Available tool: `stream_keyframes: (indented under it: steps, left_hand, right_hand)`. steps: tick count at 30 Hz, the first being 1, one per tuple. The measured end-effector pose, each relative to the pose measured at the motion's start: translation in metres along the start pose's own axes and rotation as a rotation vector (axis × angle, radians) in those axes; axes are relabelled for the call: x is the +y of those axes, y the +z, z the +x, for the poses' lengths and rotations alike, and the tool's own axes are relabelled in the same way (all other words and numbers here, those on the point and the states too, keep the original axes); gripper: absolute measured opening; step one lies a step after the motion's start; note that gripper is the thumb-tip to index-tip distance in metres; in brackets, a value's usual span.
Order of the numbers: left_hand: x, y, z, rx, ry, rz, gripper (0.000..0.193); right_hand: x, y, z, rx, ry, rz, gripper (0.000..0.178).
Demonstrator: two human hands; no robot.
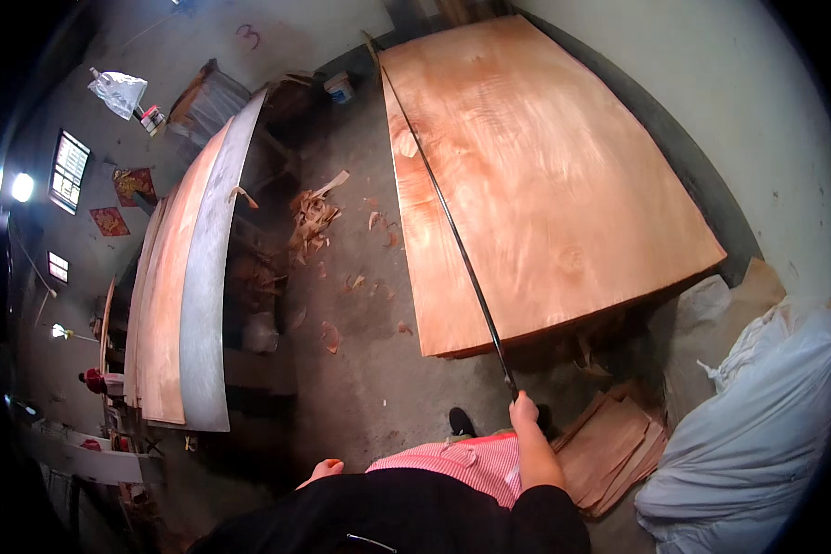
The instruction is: The person applies a liquid substance from a metal container onto a large wooden board using a yellow brush. They then place a thin veneer sheet onto the treated area and smooth it down with a tool. The person repeats this process on different sections of the board, occasionally lifting and repositioning the veneer.
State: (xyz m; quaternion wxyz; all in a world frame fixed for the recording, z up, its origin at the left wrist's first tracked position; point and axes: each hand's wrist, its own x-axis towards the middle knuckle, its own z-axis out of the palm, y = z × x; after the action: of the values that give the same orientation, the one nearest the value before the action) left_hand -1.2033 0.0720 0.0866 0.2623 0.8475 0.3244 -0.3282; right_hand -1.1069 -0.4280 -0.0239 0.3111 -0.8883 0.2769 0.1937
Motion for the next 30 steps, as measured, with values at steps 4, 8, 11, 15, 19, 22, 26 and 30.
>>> stream_keyframes:
  steps: [4, 8, 11, 15, 19, 22, 26, 30]
  left_hand:
    - [0.026, -0.004, 0.001, 0.028, 0.153, 0.027, 0.038]
    - [0.067, 0.009, -0.002, 0.016, 0.232, 0.005, 0.038]
    - [0.094, 0.028, -0.002, -0.012, 0.266, -0.012, 0.038]
    - [0.122, 0.048, -0.01, -0.052, 0.315, 0.023, 0.037]
    - [0.15, 0.064, -0.024, -0.096, 0.318, -0.017, 0.038]
    - [0.163, 0.078, -0.031, -0.101, 0.302, 0.015, 0.039]
    - [0.158, 0.105, -0.043, -0.089, 0.303, -0.078, 0.038]
    - [0.132, 0.133, -0.049, -0.07, 0.302, -0.08, 0.037]
  right_hand:
    - [-0.013, -0.028, -0.016, 0.129, 0.042, 0.104, 0.034]
    - [0.039, -0.06, -0.042, 0.213, 0.118, 0.159, 0.04]
    - [0.105, -0.077, -0.065, 0.28, 0.209, 0.088, 0.037]
    - [0.193, -0.106, -0.11, 0.292, 0.362, 0.002, 0.035]
    - [0.247, -0.132, -0.141, 0.335, 0.501, -0.031, 0.033]
    - [0.263, -0.155, -0.135, 0.345, 0.534, 0.001, 0.036]
    - [0.249, -0.201, -0.089, 0.339, 0.509, -0.064, 0.04]
    - [0.206, -0.229, -0.053, 0.341, 0.412, -0.042, 0.044]
